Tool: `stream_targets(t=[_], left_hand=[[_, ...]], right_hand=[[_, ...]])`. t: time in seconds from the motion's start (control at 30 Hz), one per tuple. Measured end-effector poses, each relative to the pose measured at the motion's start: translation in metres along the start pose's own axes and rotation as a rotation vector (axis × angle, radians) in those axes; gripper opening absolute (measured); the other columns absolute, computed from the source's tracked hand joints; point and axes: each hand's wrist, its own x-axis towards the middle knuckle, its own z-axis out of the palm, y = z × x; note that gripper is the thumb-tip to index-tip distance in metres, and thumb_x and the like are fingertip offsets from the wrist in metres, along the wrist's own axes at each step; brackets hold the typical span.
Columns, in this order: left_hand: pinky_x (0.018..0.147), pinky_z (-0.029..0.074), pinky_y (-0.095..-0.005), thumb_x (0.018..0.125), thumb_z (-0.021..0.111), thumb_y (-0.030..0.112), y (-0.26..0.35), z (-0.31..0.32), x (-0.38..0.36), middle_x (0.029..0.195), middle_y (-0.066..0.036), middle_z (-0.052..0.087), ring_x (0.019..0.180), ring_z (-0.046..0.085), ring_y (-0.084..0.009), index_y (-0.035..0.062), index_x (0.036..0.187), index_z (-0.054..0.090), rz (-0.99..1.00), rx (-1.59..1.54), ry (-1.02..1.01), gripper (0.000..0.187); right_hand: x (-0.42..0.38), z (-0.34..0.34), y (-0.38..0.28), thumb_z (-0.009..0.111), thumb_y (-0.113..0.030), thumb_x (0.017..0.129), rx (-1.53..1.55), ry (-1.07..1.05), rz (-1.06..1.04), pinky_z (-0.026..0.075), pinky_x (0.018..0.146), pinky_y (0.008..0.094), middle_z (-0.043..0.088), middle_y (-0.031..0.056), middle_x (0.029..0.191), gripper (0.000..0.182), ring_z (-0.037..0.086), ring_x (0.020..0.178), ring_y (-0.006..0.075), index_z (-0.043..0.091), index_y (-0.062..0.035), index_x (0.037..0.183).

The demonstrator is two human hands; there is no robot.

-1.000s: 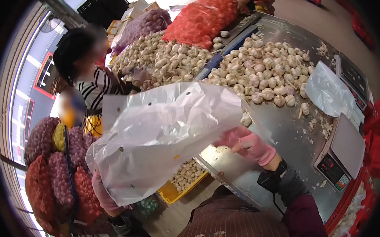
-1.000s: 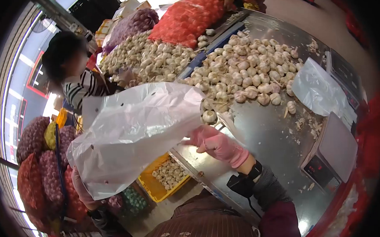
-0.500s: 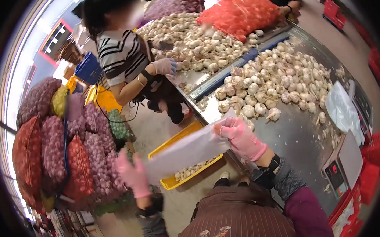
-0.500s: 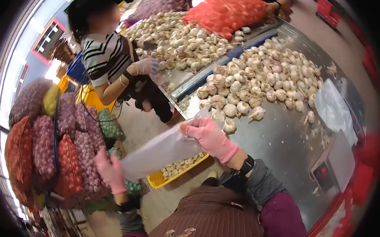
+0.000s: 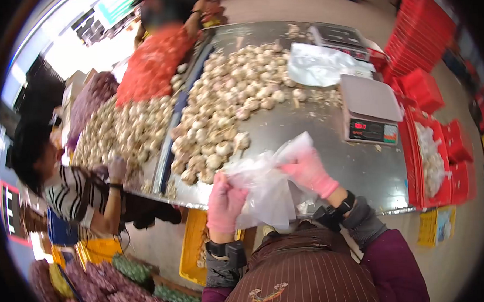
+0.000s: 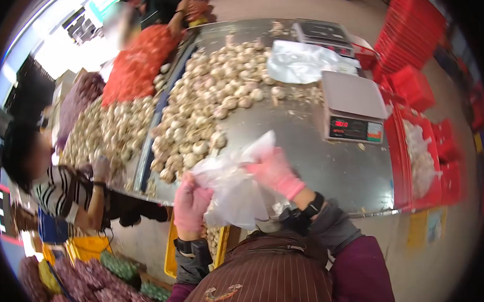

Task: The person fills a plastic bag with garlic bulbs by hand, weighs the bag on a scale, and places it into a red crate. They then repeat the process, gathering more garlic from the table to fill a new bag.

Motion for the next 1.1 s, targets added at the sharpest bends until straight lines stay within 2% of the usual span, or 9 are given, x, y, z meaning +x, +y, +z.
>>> stream_targets(t=[0.1, 0.17, 0.33, 0.47, 0.53, 0.63, 0.77, 0.87, 1.1], left_hand=[[0.069, 0.046, -0.0229, 0.097, 0.05, 0.013, 0.015, -0.027, 0.02, 0.076, 0.002, 0.051, 0.073, 0.055, -0.0088, 0.0084, 0.091, 0.054, 0.533, 1.249, -0.197, 0.008], [0.062, 0.042, -0.0198, 0.097, 0.051, 0.014, 0.017, 0.02, 0.037, 0.072, 0.005, 0.05, 0.065, 0.049, -0.004, 0.0091, 0.089, 0.055, -0.009, 0.412, 0.045, 0.01], [0.054, 0.034, -0.0174, 0.096, 0.051, 0.012, -0.003, 0.057, 0.06, 0.07, 0.009, 0.045, 0.061, 0.041, -0.0021, 0.0103, 0.085, 0.054, 0.061, 0.84, -0.056, 0.011], [0.054, 0.036, -0.0203, 0.095, 0.053, 0.011, -0.029, 0.114, 0.075, 0.069, 0.007, 0.044, 0.062, 0.041, -0.0036, 0.0076, 0.085, 0.053, 0.028, 1.148, -0.306, 0.01], [0.055, 0.041, -0.0269, 0.09, 0.055, 0.007, -0.033, 0.122, 0.084, 0.07, 0.001, 0.049, 0.064, 0.051, -0.0123, 0.0052, 0.086, 0.052, 0.341, 1.652, -0.41, 0.006], [0.077, 0.045, -0.041, 0.077, 0.059, 0.002, -0.053, 0.142, 0.065, 0.087, -0.012, 0.061, 0.084, 0.058, -0.0313, 0.0055, 0.085, 0.055, 1.189, 2.28, 0.133, 0.01], [0.086, 0.044, -0.0415, 0.072, 0.063, 0.01, -0.152, 0.13, 0.046, 0.099, -0.013, 0.059, 0.096, 0.056, -0.0319, 0.0065, 0.095, 0.06, 0.405, 2.327, -0.525, 0.023], [0.106, 0.032, -0.0487, 0.073, 0.063, 0.018, -0.154, 0.078, 0.076, 0.11, -0.012, 0.059, 0.115, 0.051, -0.0298, 0.0073, 0.106, 0.06, -0.086, 2.552, -0.263, 0.035], [0.111, 0.022, -0.0508, 0.075, 0.066, 0.021, -0.105, -0.058, 0.102, 0.123, -0.01, 0.054, 0.124, 0.045, -0.0287, 0.0144, 0.128, 0.049, 0.274, 2.758, -0.574, 0.056]], right_hand=[[-0.027, -0.067, 0.099, 0.063, -0.023, 0.078, -0.635, 0.353, 0.095, 0.049, 0.061, 0.0437, 0.06, 0.014, 0.067, 0.022, 0.061, 0.067, 0.0338, 0.057, -0.0068, 0.064], [-0.071, -0.14, 0.184, 0.061, -0.021, 0.079, -0.783, 0.556, 0.393, 0.049, 0.063, 0.044, 0.06, 0.0133, 0.067, 0.019, 0.062, 0.068, 0.0331, 0.057, -0.0083, 0.066], [-0.093, -0.189, 0.183, 0.067, -0.018, 0.07, -0.807, 0.581, 0.395, 0.047, 0.077, 0.044, 0.062, 0.0122, 0.096, 0.029, 0.06, 0.093, 0.0321, 0.059, -0.0075, 0.096], [-0.036, -0.124, 0.109, 0.066, -0.021, 0.071, -0.499, 0.272, -0.379, 0.025, 0.099, 0.0616, 0.056, 0.013, 0.118, 0.05, 0.053, 0.112, 0.0279, 0.054, -0.0082, 0.118], [0.007, -0.08, 0.161, 0.065, -0.023, 0.075, -0.668, -0.398, -0.024, 0.035, 0.095, 0.0559, 0.064, 0.0147, 0.095, 0.046, 0.062, 0.092, 0.0287, 0.056, -0.0057, 0.116], [0.001, -0.029, 0.194, 0.064, -0.021, 0.078, -0.004, 0.035, 0.148, 0.046, 0.081, 0.0443, 0.065, 0.0156, 0.077, 0.032, 0.064, 0.075, 0.0297, 0.059, -0.0013, 0.103], [-0.005, -0.004, 0.169, 0.061, -0.019, 0.082, 0.671, 0.022, 0.34, 0.047, 0.069, 0.0375, 0.064, 0.0177, 0.078, 0.023, 0.062, 0.076, 0.032, 0.058, 0.0024, 0.09], [0.005, -0.029, 0.187, 0.061, -0.024, 0.084, 0.548, -0.047, 0.218, 0.044, 0.067, 0.0393, 0.06, 0.0184, 0.073, 0.029, 0.057, 0.068, 0.0313, 0.059, 0.0043, 0.088], [0.059, -0.096, 0.25, 0.063, -0.009, 0.073, -0.27, 0.503, 0.296, 0.046, 0.074, 0.0434, 0.06, 0.0137, 0.087, 0.019, 0.059, 0.082, 0.0307, 0.056, -0.004, 0.09]])
